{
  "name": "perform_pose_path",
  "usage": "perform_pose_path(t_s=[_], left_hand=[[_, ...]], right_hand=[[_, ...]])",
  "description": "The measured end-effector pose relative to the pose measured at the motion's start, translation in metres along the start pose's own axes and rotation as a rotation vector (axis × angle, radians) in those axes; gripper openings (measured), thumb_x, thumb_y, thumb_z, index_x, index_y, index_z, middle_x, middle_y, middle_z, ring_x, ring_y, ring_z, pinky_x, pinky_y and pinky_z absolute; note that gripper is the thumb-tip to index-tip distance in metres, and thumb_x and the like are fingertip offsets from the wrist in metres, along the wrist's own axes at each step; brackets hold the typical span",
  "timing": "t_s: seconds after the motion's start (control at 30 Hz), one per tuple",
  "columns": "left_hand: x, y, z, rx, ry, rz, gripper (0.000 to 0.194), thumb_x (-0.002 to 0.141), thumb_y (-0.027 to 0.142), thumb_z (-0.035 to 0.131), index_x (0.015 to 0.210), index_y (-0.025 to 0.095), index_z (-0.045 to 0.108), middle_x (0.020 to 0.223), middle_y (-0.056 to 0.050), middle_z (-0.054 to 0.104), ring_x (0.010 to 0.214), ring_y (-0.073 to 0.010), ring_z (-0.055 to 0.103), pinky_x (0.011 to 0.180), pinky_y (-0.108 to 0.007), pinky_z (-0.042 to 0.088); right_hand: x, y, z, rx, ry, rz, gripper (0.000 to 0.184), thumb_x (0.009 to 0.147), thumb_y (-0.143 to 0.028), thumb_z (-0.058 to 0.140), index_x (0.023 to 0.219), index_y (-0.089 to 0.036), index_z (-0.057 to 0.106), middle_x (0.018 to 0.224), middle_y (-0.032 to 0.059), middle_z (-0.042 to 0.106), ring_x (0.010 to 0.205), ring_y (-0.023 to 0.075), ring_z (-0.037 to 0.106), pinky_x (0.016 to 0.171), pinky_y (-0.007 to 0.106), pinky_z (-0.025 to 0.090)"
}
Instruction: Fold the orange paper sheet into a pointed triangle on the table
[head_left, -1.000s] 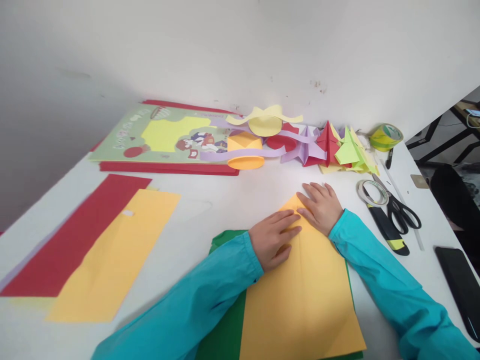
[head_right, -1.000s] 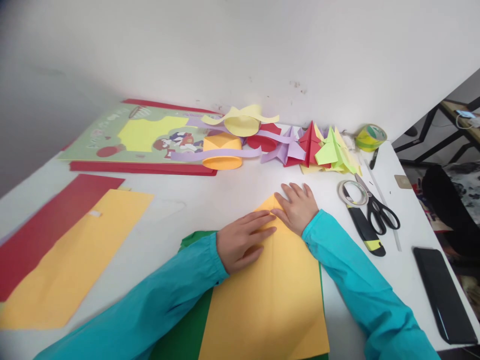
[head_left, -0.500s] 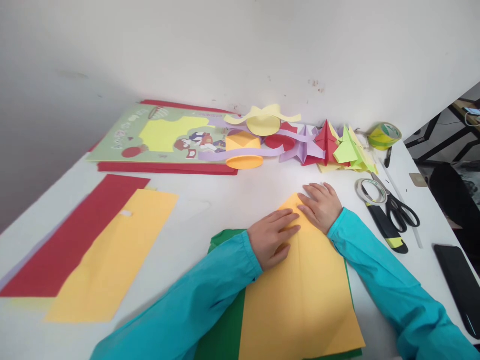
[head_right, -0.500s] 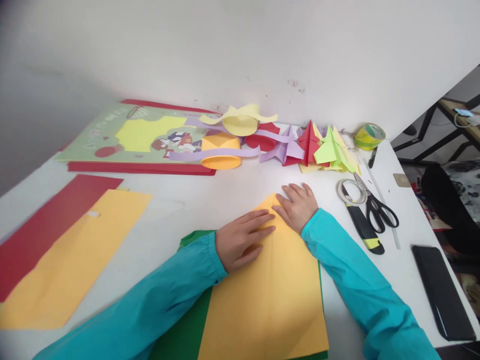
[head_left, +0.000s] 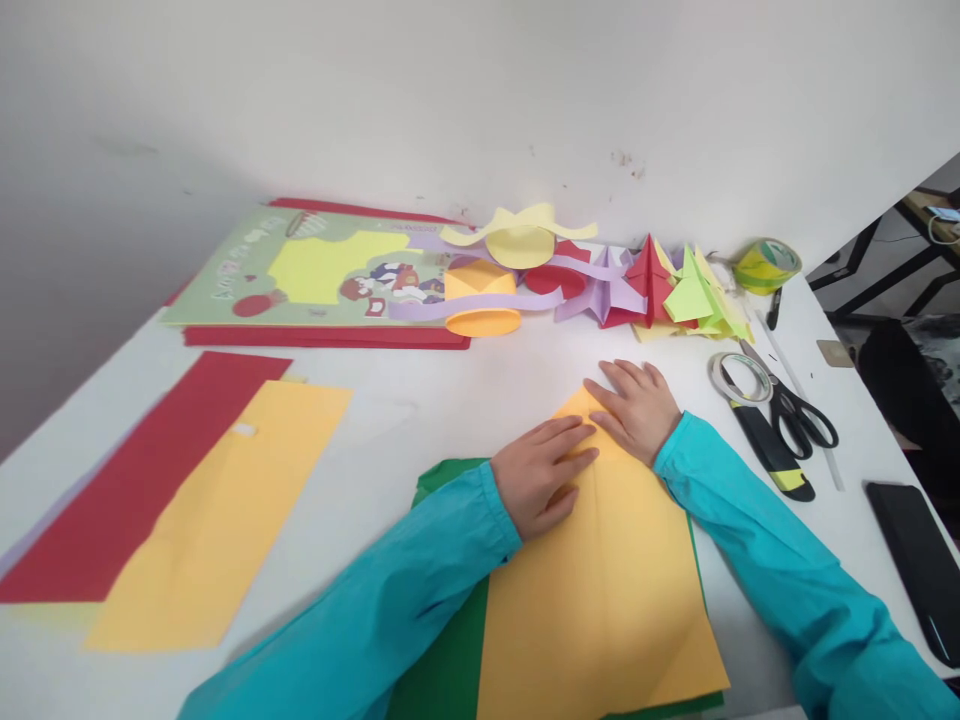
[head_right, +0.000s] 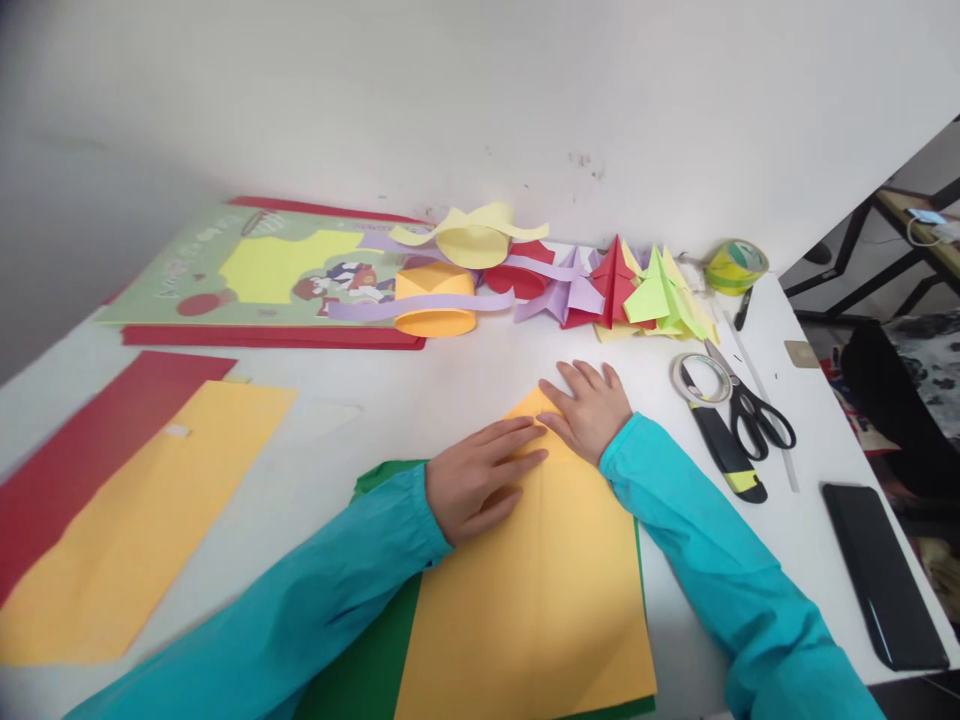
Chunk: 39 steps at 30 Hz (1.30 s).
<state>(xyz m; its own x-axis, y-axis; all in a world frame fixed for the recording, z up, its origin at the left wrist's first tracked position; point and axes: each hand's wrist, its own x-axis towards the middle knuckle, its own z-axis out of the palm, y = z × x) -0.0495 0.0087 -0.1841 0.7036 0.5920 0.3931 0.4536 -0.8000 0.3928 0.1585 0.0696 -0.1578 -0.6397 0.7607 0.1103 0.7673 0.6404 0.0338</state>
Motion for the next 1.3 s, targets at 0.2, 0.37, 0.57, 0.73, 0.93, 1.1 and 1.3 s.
perform_pose_path(t_s=[0.2, 0.37, 0.57, 0.73, 0.93, 1.1, 1.3], left_hand=[[0.000, 0.000, 0.000, 0.014, 0.007, 0.009, 0.044, 0.078, 0.020, 0.047, 0.121, 0.013, 0.052, 0.132, -0.018, 0.048, 0.126, -0.0333, 0.039, 0.100, -0.054, 0.042], [0.001, 0.000, 0.000, 0.008, 0.033, 0.038, 0.042, 0.079, 0.020, 0.046, 0.119, 0.010, 0.053, 0.130, -0.020, 0.048, 0.126, -0.0330, 0.039, 0.101, -0.053, 0.041], [0.001, 0.000, 0.000, 0.014, 0.022, 0.023, 0.042, 0.078, 0.020, 0.047, 0.119, 0.011, 0.053, 0.131, -0.019, 0.048, 0.125, -0.0331, 0.040, 0.101, -0.053, 0.041], [0.001, 0.000, 0.000, 0.020, 0.033, 0.030, 0.042, 0.079, 0.019, 0.046, 0.119, 0.010, 0.053, 0.132, -0.020, 0.048, 0.126, -0.0330, 0.039, 0.101, -0.053, 0.041], [0.001, 0.000, 0.001, 0.006, 0.046, 0.041, 0.041, 0.079, 0.019, 0.046, 0.119, 0.010, 0.052, 0.131, -0.020, 0.048, 0.126, -0.0324, 0.039, 0.101, -0.053, 0.041], [0.000, 0.000, 0.002, 0.014, 0.054, 0.038, 0.042, 0.079, 0.019, 0.045, 0.120, 0.011, 0.052, 0.131, -0.020, 0.048, 0.126, -0.0325, 0.039, 0.101, -0.053, 0.042], [0.000, -0.001, 0.002, 0.017, 0.041, 0.041, 0.042, 0.079, 0.020, 0.046, 0.120, 0.010, 0.052, 0.131, -0.019, 0.048, 0.125, -0.0327, 0.039, 0.101, -0.053, 0.041]], right_hand=[[-0.005, 0.001, 0.001, 0.010, 0.029, 0.010, 0.042, 0.096, -0.045, 0.037, 0.128, -0.025, 0.055, 0.139, 0.0105, 0.048, 0.128, 0.0307, 0.039, 0.102, 0.053, 0.026], [-0.007, 0.001, 0.001, -0.001, 0.052, -0.003, 0.042, 0.096, -0.044, 0.037, 0.126, -0.023, 0.057, 0.137, 0.0113, 0.050, 0.127, 0.0312, 0.040, 0.103, 0.054, 0.025], [-0.009, 0.005, 0.000, 0.003, 0.090, 0.002, 0.043, 0.095, -0.046, 0.038, 0.126, -0.023, 0.057, 0.135, 0.0127, 0.052, 0.125, 0.0301, 0.042, 0.103, 0.052, 0.025], [-0.009, 0.001, -0.003, -0.010, 0.088, -0.008, 0.043, 0.095, -0.047, 0.037, 0.124, -0.025, 0.060, 0.135, 0.0111, 0.052, 0.126, 0.0314, 0.041, 0.103, 0.054, 0.023], [-0.008, -0.002, -0.003, -0.021, 0.086, 0.017, 0.042, 0.097, -0.045, 0.033, 0.124, -0.026, 0.060, 0.136, 0.0092, 0.052, 0.125, 0.0317, 0.043, 0.101, 0.055, 0.026], [-0.016, 0.002, 0.000, -0.003, 0.127, -0.034, 0.039, 0.095, -0.042, 0.040, 0.119, -0.021, 0.062, 0.131, 0.0093, 0.056, 0.124, 0.0286, 0.044, 0.104, 0.051, 0.024], [-0.028, 0.006, 0.000, -0.009, 0.180, -0.031, 0.035, 0.095, -0.040, 0.041, 0.115, -0.023, 0.064, 0.128, 0.0080, 0.058, 0.122, 0.0285, 0.046, 0.103, 0.050, 0.026]])
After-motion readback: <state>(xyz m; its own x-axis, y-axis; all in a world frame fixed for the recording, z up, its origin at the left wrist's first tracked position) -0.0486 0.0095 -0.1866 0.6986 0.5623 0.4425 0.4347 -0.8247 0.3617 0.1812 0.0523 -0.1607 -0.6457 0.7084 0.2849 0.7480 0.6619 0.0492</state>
